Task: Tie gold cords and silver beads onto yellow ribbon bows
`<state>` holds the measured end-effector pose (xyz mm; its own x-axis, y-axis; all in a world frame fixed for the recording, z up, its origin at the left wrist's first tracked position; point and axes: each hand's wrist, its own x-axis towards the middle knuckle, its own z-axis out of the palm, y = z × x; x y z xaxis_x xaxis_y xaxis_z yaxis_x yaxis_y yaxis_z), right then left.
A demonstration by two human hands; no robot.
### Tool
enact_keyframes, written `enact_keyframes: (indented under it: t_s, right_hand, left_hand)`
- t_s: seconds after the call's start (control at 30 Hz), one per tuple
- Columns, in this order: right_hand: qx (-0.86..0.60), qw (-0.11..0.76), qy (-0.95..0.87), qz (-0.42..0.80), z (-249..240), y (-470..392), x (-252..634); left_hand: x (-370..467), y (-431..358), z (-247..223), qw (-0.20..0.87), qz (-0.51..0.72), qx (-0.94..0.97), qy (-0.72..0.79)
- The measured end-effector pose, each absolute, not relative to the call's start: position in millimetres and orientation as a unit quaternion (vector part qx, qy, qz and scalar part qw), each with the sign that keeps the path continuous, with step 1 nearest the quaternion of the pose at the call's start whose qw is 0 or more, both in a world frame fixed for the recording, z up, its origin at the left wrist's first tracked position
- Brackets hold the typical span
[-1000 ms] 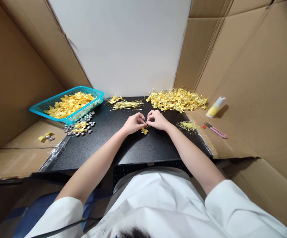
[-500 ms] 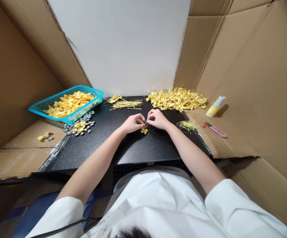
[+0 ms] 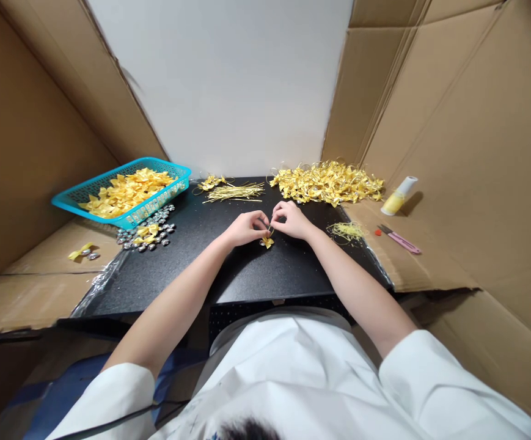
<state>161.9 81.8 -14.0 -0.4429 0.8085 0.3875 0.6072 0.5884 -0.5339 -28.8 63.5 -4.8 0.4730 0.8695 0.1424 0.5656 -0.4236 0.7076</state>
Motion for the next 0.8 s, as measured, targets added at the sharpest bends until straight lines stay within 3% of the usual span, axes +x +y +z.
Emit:
enact_keyframes:
  t_s: [0.8]
  right_hand:
    - [-0.468,0.29,-0.826,0.126,-16.3,86.2,165.0]
  left_hand:
    - [-29.9,59.4,0.8,0.352,0.236,0.796,0.432]
